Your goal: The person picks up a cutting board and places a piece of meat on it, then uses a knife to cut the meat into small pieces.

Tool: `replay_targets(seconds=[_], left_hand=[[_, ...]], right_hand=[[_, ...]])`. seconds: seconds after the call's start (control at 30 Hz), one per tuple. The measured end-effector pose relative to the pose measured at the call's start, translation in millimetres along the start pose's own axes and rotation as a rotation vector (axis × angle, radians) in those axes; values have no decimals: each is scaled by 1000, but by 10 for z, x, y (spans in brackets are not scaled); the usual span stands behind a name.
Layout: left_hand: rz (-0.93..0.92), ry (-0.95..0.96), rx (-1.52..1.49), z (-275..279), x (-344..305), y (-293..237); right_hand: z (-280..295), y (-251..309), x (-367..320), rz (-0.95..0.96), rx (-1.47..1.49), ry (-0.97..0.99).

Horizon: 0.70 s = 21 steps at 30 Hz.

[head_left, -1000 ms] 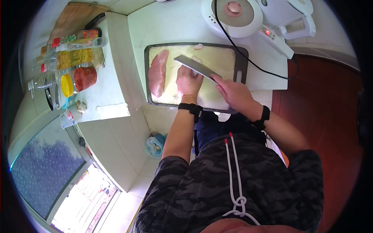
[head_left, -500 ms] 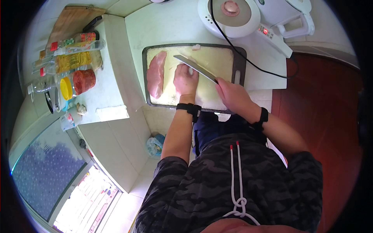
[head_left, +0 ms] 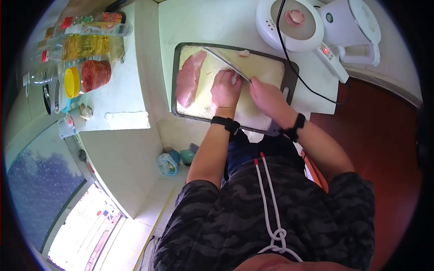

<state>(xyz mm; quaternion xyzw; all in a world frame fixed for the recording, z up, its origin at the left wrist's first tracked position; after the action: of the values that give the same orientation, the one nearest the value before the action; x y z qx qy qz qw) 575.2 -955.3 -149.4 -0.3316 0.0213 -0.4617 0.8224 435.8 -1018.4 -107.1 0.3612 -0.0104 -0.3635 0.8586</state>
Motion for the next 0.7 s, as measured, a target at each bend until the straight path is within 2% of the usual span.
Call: replay_targets(seconds=[0.07,0.13,0.23,0.27,0.33,0.43,0.57,0.63,0.7], left_hand=[[18,-9,-37,17,21,-8],[49,-20,-71,50,23,-7],[66,-13,-132,63,2,6],[52,-18,-144,48,0,19],[56,-40,-150,26,3,64],[70,-54,-157,32,6,75],[74,-42,-138,41,-14,49],[73,-51,-134,39,-23,34],[78,-32,-143,36,-16,31]], right_hand=[[63,-94,-322,-28,-23,29],[119,-204,-615,-159,-49,104],[58,-157,-419,-183,-71,139],[11,-98,-244,-166,-87,152],[-61,86,178,-22,-17,21],[-89,211,335,41,-32,6],[38,-64,-297,-93,-61,42],[72,-183,-608,-193,-95,166],[48,-172,-483,-134,-84,119]])
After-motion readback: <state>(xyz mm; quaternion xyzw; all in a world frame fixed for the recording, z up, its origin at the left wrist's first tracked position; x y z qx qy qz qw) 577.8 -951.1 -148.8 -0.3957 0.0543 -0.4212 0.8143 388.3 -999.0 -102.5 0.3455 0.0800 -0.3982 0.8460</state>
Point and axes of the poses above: each hand's wrist, its own x-axis towards the middle knuckle, its own z-axis out of the back of the hand, y = z × x, the point moved 4 cm from there along x, towards the middle knuckle
